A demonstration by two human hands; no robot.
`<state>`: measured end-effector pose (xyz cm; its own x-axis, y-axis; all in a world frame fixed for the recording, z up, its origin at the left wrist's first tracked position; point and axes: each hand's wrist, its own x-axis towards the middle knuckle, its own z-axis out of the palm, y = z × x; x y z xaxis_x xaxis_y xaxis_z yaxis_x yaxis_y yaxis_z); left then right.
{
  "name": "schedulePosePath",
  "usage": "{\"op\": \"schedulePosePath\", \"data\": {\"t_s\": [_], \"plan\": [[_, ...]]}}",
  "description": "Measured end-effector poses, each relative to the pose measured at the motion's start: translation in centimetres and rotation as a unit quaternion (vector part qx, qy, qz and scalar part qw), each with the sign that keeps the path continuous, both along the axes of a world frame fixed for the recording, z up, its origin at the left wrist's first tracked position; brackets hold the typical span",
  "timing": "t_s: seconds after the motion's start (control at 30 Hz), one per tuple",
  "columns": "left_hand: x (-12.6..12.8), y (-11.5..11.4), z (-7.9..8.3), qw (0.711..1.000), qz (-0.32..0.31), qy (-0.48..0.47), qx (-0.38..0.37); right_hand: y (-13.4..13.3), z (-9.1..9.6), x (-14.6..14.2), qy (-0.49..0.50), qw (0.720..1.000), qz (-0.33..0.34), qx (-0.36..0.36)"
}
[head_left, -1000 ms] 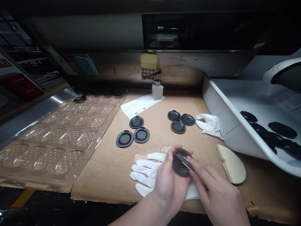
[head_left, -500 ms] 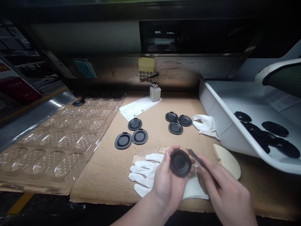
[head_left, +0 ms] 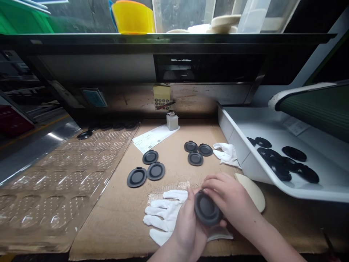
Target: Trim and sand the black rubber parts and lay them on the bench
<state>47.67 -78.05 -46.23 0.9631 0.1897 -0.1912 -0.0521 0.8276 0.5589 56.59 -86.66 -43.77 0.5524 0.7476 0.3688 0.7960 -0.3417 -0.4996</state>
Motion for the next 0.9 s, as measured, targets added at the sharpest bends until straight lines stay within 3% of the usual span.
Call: {"op": "schedulePosePath", "data": {"t_s": [0.2,0.7,0.9], "plan": [[-0.3,0.4,-0.2,0.996,-0.074,-0.023,-0.050,0.0,1.0,1.5,0.131,0.991,0.000,-0.028],[0.0,0.8,-0.6,0.995,-0.066,0.015,-0.077,-0.7,1.0,1.9,0.280,0.958,0.028,-0.051],[0.2,0.8,-0.9,0.994,-0.075,0.007,-0.081,-0.2,1.2,2.2,0.293,0.955,0.033,-0.042]]}}
